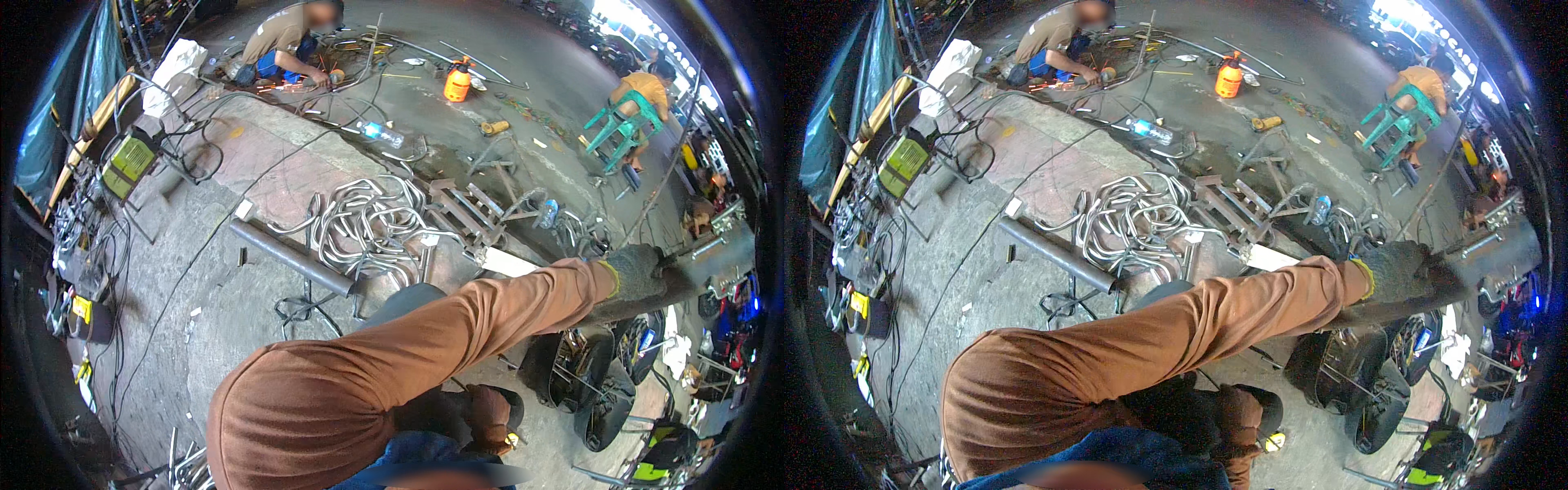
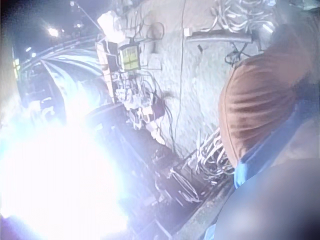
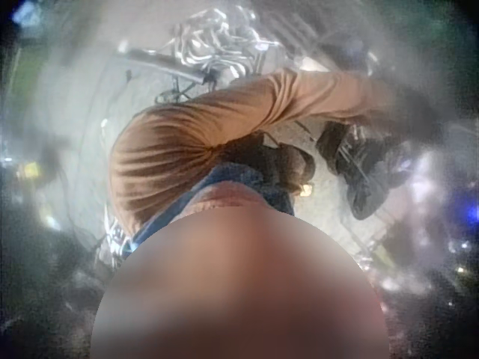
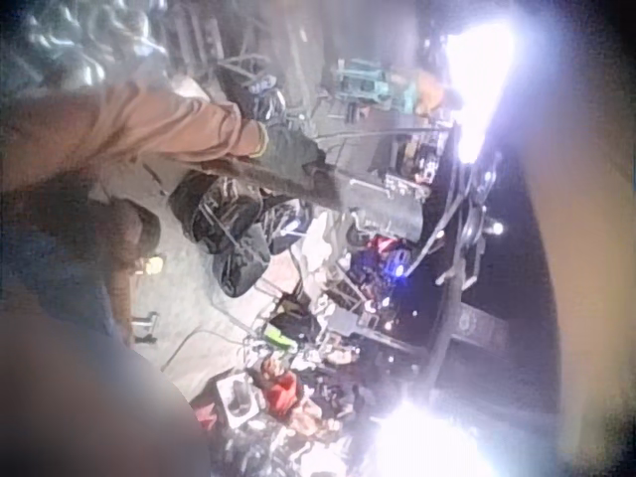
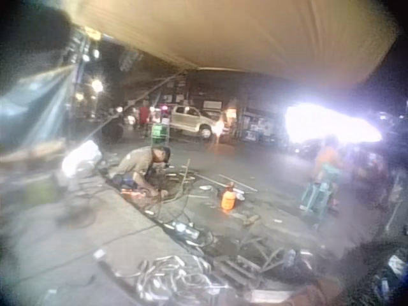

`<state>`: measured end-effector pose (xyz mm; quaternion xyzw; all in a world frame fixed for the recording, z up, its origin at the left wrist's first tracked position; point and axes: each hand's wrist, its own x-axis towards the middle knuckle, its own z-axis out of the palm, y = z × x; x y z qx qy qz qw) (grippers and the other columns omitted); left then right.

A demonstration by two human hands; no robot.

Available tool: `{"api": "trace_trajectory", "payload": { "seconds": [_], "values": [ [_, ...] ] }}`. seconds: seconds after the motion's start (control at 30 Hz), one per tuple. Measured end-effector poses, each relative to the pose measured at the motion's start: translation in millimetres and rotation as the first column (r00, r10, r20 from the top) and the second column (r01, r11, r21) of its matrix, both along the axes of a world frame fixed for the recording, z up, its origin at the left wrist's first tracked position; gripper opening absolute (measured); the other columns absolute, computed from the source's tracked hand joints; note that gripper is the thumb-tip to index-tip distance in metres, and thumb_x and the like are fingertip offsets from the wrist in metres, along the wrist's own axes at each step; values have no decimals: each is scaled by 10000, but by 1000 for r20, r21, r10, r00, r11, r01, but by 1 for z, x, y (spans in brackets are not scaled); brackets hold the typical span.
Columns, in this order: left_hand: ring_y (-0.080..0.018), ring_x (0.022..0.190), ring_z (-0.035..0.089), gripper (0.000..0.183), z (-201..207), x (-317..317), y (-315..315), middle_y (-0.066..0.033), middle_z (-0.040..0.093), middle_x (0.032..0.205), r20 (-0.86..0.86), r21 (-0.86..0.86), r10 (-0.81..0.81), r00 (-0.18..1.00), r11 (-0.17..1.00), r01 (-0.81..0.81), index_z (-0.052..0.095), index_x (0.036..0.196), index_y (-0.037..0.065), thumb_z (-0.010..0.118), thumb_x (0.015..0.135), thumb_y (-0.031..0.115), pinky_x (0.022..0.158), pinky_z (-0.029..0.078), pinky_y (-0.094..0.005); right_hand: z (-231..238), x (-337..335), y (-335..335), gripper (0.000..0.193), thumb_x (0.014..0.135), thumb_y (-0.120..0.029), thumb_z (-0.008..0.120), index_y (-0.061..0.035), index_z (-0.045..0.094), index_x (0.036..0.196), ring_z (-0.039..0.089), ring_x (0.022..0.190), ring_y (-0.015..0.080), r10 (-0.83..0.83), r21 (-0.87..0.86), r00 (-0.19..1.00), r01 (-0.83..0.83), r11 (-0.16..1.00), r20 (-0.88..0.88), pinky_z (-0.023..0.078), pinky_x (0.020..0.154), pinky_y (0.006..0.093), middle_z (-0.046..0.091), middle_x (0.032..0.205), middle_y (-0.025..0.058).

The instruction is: The person measures a metal rod with a tape measure, then bends it around a vertical post using both hands. They repeatedly adjust the rod's curvature and check its shape against the post, working while seated on the floor.

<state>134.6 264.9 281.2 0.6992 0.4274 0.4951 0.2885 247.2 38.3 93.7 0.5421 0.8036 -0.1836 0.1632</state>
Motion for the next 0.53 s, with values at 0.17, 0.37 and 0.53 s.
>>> {"api": "trace_trajectory", "payload": {
  "seconds": [0.17,0.37,0.53],
  "values": [
    [-396,896,662,434,-7,6,4,-238,673,907,-21,42,47,999,998,-46,668,960,-3,665,768,387,787,522,-444,-20,-24,35,264,824,-250,607,-165,723,1045,676,951,340,195,-88,979,-189,978,68,536,809,453,698,1012,162],
    [-347,846,663,368,33,-20,0,-208,676,899,-127,-184,-195,973,968,170,662,1014,40,592,851,362,760,513,-431,-22,-83,46,262,835,-258,594,-147,707,1043,678,957,333,348,-292,917,-285,913,194,536,817,449,699,1018,159],
    [-280,857,639,310,12,-75,-61,-147,665,921,-8,-251,-368,930,901,355,628,1094,76,520,934,319,751,503,-409,40,-79,32,265,835,-247,587,-130,690,1049,676,965,331,181,-339,967,-112,934,178,537,814,448,698,1015,157]
  ]
}}
